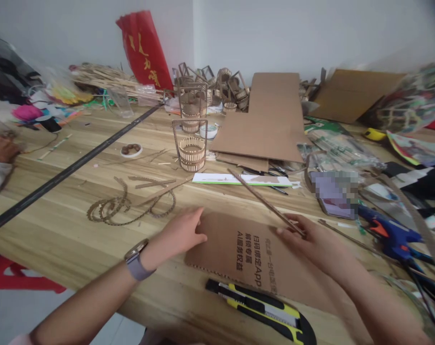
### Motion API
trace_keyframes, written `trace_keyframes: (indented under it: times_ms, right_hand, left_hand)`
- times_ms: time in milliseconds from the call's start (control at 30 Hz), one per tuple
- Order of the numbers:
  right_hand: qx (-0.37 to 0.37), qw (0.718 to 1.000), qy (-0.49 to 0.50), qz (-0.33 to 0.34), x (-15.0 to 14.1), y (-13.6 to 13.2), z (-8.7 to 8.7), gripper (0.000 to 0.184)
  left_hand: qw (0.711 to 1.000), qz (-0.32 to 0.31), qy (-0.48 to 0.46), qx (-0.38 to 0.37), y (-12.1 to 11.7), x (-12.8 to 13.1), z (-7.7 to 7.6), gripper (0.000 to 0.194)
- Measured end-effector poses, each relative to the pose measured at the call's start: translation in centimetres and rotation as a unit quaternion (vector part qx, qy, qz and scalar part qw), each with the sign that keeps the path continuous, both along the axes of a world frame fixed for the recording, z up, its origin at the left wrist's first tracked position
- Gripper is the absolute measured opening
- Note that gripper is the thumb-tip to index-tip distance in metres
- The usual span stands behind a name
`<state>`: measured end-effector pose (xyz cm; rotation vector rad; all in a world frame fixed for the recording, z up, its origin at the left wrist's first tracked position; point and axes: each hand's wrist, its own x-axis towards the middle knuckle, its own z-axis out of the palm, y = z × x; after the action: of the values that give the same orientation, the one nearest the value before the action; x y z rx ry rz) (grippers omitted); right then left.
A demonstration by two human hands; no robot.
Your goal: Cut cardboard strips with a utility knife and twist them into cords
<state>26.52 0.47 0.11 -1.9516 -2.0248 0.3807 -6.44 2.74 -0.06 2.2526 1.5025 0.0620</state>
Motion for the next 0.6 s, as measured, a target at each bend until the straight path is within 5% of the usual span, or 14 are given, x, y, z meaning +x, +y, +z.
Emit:
trace_keyframes:
  times_ms: [300, 467, 600]
  right_hand:
    - [-0.016, 0.995, 0.009, 0.1, 1.0, -0.3, -2.5, 0.034]
    - [-0.03, 0.995, 0.002, 0.098, 0.1, -0.3, -1.2, 0.026]
    - [0.129, 0.989, -0.031, 0.07, 0.6, -0.6, 1.4, 0.024]
  left_hand:
    - [0.996, -0.09, 0.019, -0.013, -0.1, 2.4, 1.8, 0.066]
    - [0.996, -0.035, -0.037, -0.074, 1.3, 3.2, 2.1, 0.049]
    - [0.991, -0.023, -0.109, -0.077, 2.3, 2.5, 3.4, 0.021]
